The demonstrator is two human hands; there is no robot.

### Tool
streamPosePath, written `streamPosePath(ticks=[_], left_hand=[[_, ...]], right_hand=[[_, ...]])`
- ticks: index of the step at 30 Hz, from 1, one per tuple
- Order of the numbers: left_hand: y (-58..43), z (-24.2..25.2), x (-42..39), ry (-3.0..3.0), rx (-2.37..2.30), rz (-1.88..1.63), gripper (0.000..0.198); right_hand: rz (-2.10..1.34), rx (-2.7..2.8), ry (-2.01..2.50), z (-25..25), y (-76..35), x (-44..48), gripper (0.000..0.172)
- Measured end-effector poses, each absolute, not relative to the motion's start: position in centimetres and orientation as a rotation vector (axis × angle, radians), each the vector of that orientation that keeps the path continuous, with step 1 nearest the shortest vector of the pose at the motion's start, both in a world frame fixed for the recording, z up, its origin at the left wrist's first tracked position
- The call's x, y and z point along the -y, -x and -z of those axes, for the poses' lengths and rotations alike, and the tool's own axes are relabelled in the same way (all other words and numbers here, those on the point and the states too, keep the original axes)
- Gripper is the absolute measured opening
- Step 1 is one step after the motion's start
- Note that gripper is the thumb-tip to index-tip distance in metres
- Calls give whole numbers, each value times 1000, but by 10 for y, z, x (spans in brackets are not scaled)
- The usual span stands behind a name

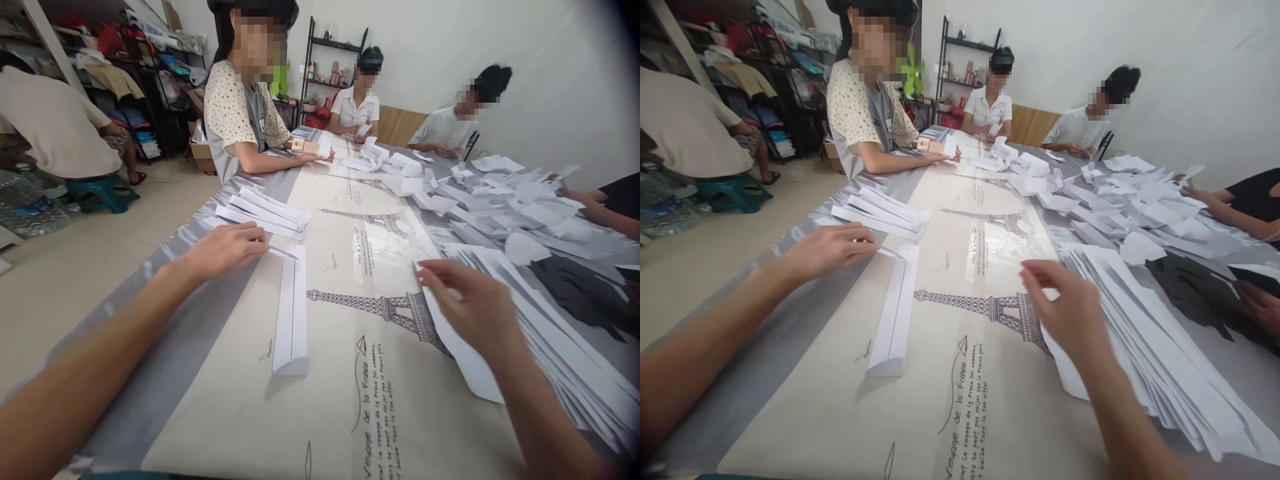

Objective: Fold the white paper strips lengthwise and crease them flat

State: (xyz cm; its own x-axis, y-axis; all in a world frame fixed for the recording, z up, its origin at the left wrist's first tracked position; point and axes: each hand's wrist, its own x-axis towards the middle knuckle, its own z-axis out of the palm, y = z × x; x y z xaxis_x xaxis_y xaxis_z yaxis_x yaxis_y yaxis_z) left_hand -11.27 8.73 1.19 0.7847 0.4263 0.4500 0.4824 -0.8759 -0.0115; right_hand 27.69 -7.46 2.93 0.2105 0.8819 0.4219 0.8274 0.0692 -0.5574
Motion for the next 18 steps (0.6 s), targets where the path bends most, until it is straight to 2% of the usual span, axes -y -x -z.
streamPosePath(ticks=[2,5,10,16,18], left_hand=[[120,-3,-96,2737,856,510,43],[119,10,-101,2737,934,459,44],[105,23,-99,2816,1069,490,53],[101,29,-98,2818,1344,378,66],[101,30,-97,2808,1447,343,68]], right_hand=[[202,1536,1822,-28,-305,72,25],[291,1638,2018,-14,-344,64,28],[204,1730,2126,3,-366,57,34],[190,1461,2062,-28,-344,67,20],[172,1451,2138,-30,-340,68,19]])
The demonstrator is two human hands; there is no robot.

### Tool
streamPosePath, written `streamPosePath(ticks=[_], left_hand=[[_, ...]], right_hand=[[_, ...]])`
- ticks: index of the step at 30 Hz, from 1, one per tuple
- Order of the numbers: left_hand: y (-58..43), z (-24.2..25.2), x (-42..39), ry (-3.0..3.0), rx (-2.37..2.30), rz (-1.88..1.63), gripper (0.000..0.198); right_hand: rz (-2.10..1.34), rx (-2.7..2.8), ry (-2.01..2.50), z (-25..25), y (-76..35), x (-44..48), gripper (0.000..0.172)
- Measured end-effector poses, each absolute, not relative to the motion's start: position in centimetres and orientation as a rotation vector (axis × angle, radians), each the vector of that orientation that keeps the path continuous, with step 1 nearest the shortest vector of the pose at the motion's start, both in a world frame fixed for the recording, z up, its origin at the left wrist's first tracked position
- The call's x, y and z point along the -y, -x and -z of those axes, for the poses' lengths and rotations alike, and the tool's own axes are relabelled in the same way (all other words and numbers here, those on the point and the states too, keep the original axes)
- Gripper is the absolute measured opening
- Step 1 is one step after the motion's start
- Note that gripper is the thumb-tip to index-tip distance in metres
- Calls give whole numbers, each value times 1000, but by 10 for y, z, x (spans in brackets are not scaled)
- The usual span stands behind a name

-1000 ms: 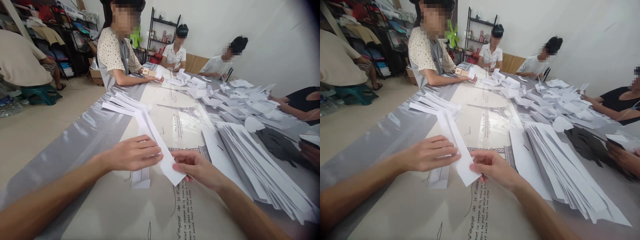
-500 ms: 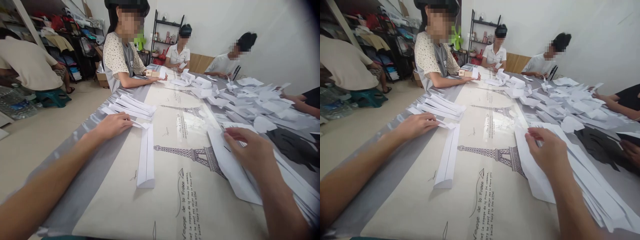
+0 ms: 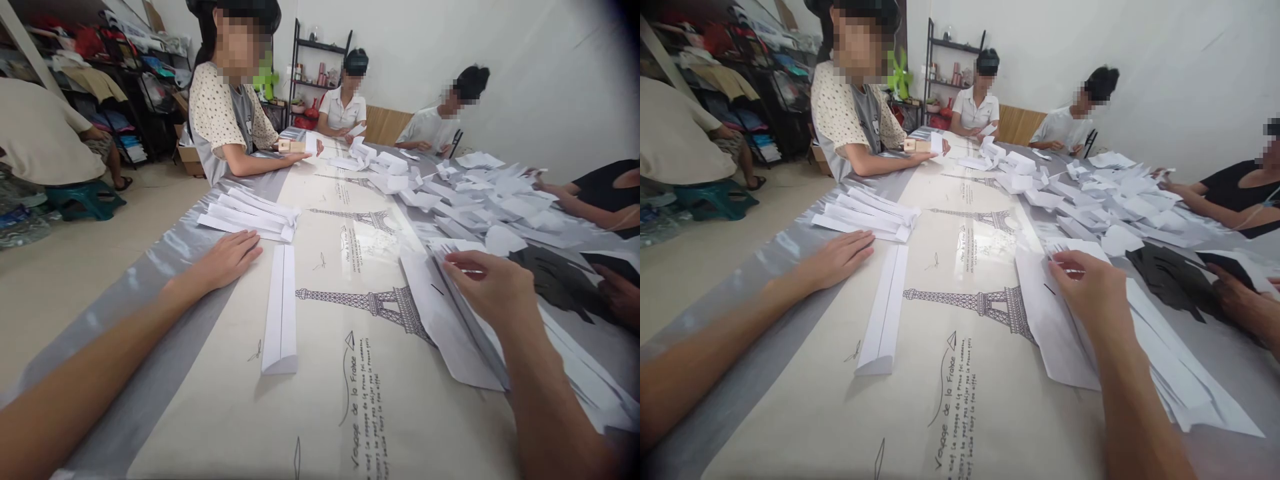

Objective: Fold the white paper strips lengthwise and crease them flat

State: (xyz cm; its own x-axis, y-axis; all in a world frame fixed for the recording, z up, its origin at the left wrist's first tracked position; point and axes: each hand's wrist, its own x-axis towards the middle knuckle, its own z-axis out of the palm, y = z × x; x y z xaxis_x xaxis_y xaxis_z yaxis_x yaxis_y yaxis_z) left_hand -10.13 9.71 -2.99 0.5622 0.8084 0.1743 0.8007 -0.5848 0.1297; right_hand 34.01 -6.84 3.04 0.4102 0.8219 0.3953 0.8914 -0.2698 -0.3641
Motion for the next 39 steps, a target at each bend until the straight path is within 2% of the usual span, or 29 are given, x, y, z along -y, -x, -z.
streamPosePath(ticks=[5,9,12,15,19,22,25,30,33,36,39], left_hand=[[101,34,-96,-2630,-1571,-315,69],[103,38,-96,-2660,-1560,-419,65],[104,39,-97,-2701,-1531,-493,59],[101,33,-95,-2757,-1440,-710,55],[80,10,-70,-2675,-1269,-987,48],[50,-9,-32,-2264,-1083,-864,48],[25,-15,2,-1728,-894,-598,55],[20,-7,10,-1644,-1036,-486,44],[28,-5,-1,-1648,-1077,-529,32],[32,-9,-6,-1632,-1000,-558,28],[30,-11,-3,-1623,-926,-565,31]], right_hand=[[10,1672,2306,-9,-331,64,31],[41,1776,2372,-1,-319,65,19],[67,1743,2360,-7,-317,67,20],[123,1618,2275,-17,-319,68,17],[116,1375,1934,-27,-307,70,16],[-136,1461,1691,-24,-274,74,24],[-408,1665,1487,-13,-228,82,22],[-727,1984,1122,-1,-183,94,22],[-748,2003,1126,-6,-190,92,21],[-744,1792,1288,-12,-203,86,17],[-949,1548,1391,-11,-207,81,27]])
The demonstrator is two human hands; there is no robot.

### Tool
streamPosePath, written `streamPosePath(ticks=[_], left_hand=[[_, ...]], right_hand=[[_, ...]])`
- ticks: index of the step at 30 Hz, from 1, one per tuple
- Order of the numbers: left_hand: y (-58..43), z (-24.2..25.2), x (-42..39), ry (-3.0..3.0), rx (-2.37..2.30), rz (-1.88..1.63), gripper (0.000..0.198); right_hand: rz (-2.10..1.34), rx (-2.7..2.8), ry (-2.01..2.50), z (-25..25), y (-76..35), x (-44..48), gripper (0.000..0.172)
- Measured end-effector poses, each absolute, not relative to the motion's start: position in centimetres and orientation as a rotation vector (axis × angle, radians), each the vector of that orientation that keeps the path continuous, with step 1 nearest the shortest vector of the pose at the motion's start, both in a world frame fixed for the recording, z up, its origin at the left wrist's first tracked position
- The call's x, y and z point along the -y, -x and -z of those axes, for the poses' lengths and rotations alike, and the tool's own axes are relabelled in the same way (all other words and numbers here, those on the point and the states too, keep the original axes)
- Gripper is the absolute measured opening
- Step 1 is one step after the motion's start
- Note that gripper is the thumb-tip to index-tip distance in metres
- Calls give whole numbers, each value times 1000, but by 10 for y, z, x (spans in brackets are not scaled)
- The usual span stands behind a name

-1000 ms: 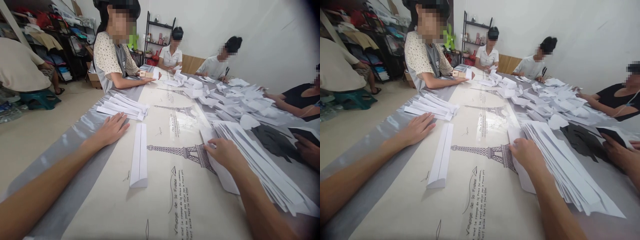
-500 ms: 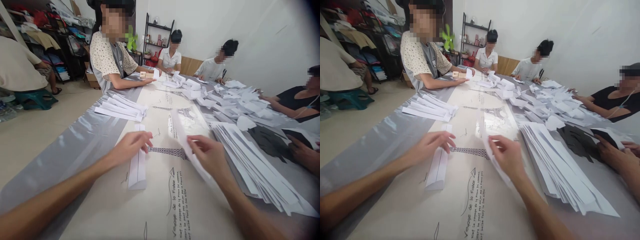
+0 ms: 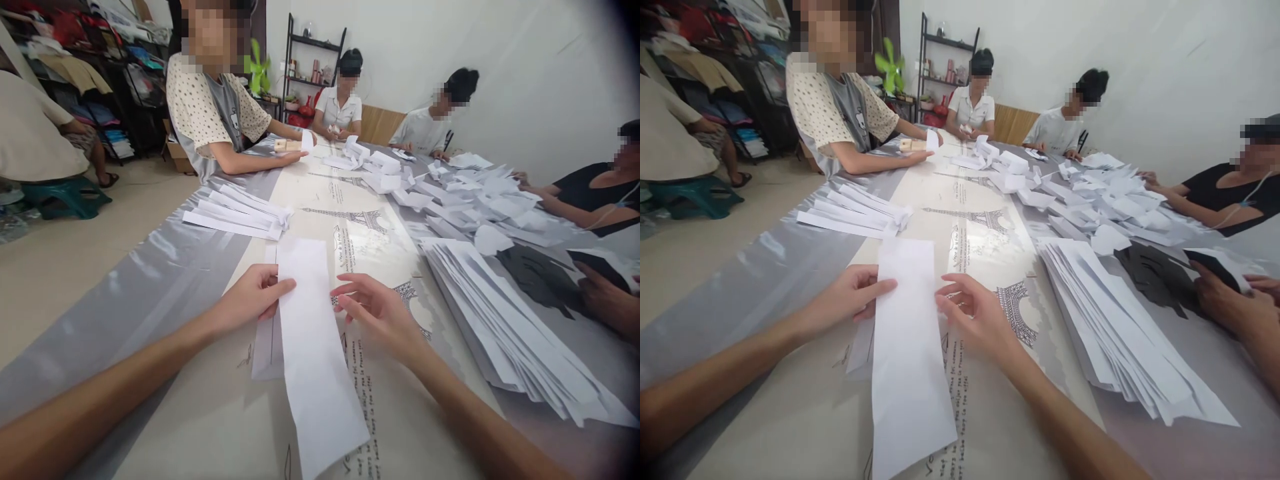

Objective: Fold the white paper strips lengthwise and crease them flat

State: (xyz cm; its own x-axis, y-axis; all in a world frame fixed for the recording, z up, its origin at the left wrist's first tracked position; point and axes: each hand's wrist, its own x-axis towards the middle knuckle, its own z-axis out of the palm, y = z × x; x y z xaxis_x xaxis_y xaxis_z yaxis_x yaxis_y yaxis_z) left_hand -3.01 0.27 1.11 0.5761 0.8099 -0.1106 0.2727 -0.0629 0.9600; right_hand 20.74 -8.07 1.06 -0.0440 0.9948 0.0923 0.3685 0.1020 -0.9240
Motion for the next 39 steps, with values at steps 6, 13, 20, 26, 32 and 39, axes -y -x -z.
streamPosePath(ticks=[6,13,20,26,32,39], left_hand=[[26,-9,4,-1597,-893,-628,35],[29,-6,0,-1675,-1003,-708,32],[27,-3,7,-1639,-989,-651,38],[22,-7,14,-1503,-937,-582,40],[17,-4,19,-1347,-815,-609,41],[18,-5,20,-1155,-517,-564,84]], right_hand=[[-1044,1439,1471,1,-205,77,44],[-1078,1754,1309,-2,-202,81,34],[-1047,1670,1312,-9,-198,87,29],[-1197,1654,1103,-20,-198,92,37],[-1254,1539,1152,-16,-193,93,26],[-1394,1471,1291,-9,-188,91,24]])
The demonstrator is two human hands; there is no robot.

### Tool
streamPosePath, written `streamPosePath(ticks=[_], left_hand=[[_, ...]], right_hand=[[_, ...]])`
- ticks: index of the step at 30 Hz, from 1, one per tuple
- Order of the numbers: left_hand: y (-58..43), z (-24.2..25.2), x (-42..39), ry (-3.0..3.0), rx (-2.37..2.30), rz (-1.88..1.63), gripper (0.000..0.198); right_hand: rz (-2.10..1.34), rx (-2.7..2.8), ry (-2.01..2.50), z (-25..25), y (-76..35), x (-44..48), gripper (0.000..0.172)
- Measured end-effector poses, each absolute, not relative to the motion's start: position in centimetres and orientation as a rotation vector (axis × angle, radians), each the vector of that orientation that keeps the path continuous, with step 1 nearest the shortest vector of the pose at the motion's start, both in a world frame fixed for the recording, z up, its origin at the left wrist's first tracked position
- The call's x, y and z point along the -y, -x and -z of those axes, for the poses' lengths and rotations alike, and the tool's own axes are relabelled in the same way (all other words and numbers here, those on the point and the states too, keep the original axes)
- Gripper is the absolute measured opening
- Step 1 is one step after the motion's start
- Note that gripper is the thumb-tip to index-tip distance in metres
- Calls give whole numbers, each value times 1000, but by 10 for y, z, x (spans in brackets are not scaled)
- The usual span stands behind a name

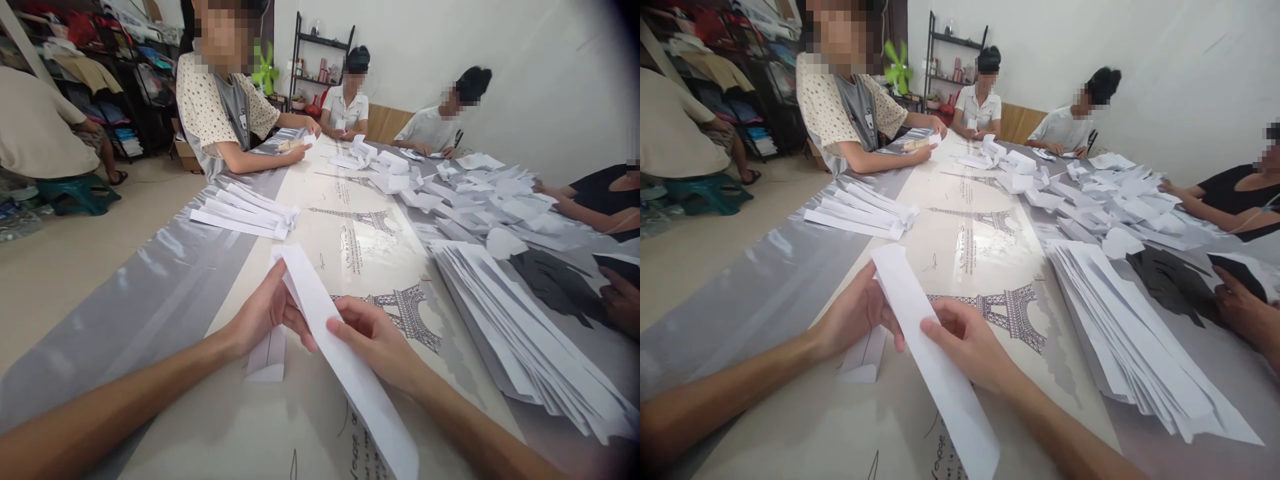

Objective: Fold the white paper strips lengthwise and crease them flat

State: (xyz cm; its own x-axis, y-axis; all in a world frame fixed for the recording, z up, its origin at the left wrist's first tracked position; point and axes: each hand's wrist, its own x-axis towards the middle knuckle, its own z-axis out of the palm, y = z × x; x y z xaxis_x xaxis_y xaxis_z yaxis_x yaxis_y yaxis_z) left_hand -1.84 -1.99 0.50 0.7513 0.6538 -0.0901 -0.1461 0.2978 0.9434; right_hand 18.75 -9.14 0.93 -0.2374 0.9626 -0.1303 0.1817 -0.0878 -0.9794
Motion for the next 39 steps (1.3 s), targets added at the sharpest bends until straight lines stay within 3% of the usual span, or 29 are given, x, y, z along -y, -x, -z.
streamPosePath(ticks=[2,7,13,29,39], left_hand=[[20,-6,19,-1212,-529,-570,90],[19,-7,18,-1439,-876,-755,47],[22,-4,11,-1372,-865,-870,41],[23,-3,10,-1330,-921,-1005,51],[28,-10,-3,-1196,-793,-938,29]], right_hand=[[-1398,1473,1294,-10,-189,91,25],[-1491,1425,1252,-11,-191,90,22],[-1588,1381,1273,-14,-192,91,23],[-1554,1414,1279,-12,-192,88,28],[-1416,1472,1398,-8,-197,89,37]])
